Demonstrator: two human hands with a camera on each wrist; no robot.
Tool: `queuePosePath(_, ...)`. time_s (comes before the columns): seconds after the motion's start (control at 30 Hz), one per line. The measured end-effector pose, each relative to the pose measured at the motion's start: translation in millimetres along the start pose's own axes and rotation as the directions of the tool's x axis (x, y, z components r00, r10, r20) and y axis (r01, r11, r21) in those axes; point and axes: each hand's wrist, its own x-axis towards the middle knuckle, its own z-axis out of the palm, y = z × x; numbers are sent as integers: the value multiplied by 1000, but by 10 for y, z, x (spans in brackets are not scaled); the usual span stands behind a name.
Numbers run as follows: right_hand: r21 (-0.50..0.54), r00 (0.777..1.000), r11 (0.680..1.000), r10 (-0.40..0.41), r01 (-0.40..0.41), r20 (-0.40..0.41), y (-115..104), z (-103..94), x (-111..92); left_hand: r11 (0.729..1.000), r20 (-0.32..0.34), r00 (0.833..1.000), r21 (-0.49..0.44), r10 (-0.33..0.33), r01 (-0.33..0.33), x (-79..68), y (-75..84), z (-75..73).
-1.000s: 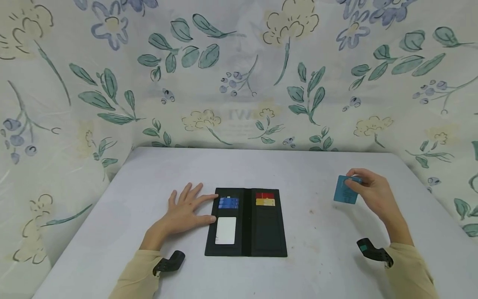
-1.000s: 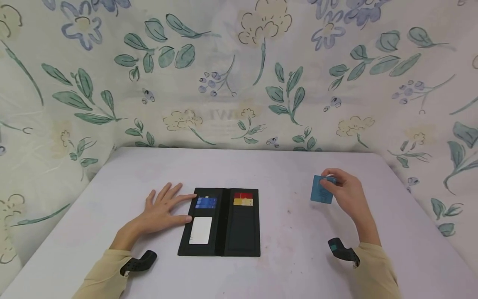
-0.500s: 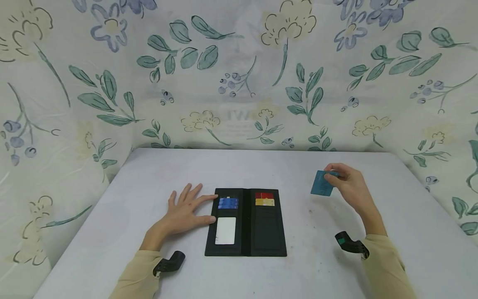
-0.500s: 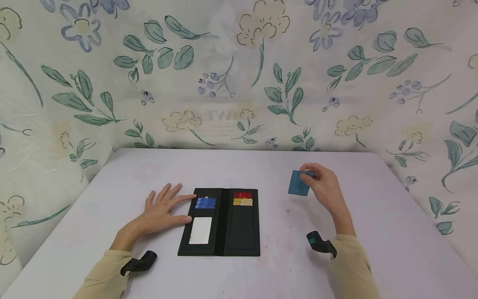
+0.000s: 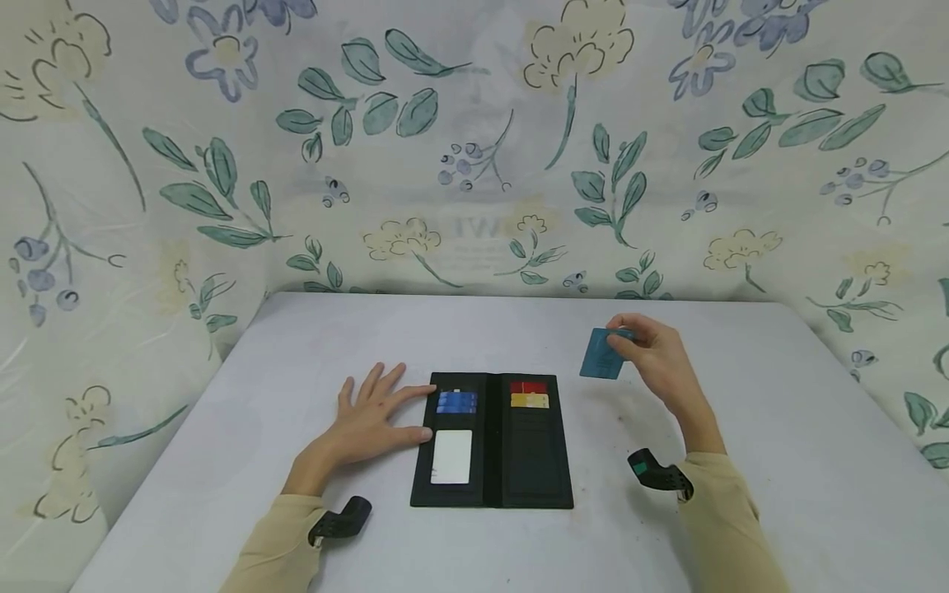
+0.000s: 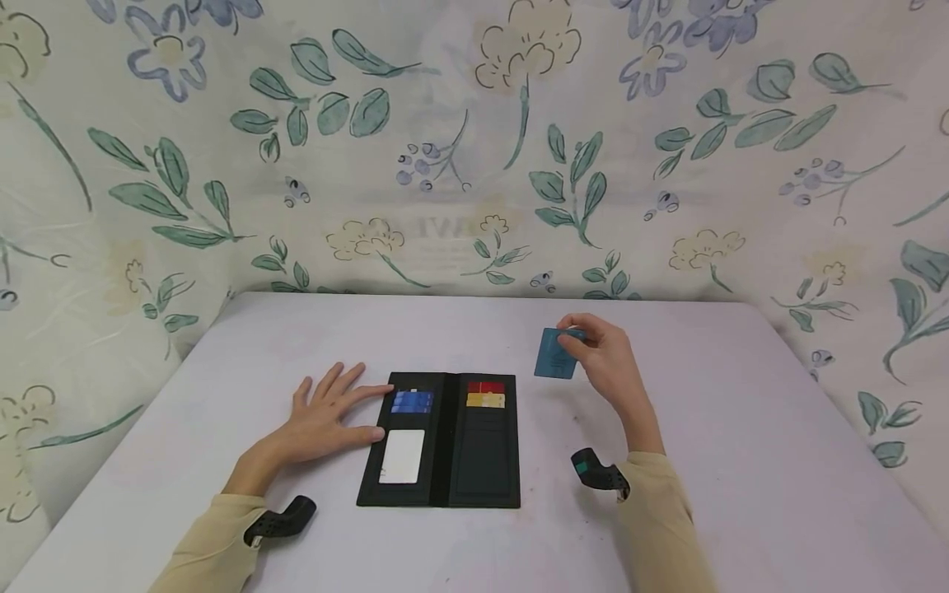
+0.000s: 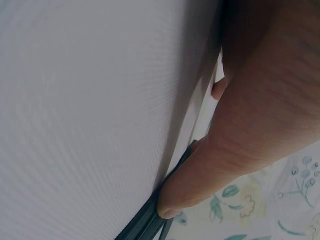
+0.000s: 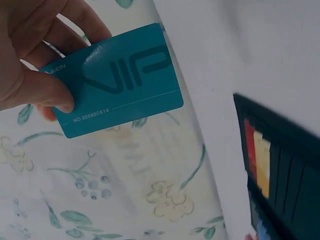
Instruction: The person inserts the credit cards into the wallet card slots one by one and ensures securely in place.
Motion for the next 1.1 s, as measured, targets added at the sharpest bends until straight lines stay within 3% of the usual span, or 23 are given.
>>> queuePosePath(0.3, 108, 999, 994, -31, 27, 38, -97, 282, 41, 1000, -4, 1000, 0, 3, -3, 8, 14, -7)
queuePosePath(0.77, 47, 988, 998, -41, 34, 149, -182, 781, -35, 1000, -13, 1000, 5, 7, -7, -11, 4, 6)
queuePosePath(1.1, 16, 990, 999, -42, 40, 133, -172, 861, -62, 1000, -15, 1000, 3, 8, -8, -7, 4, 11)
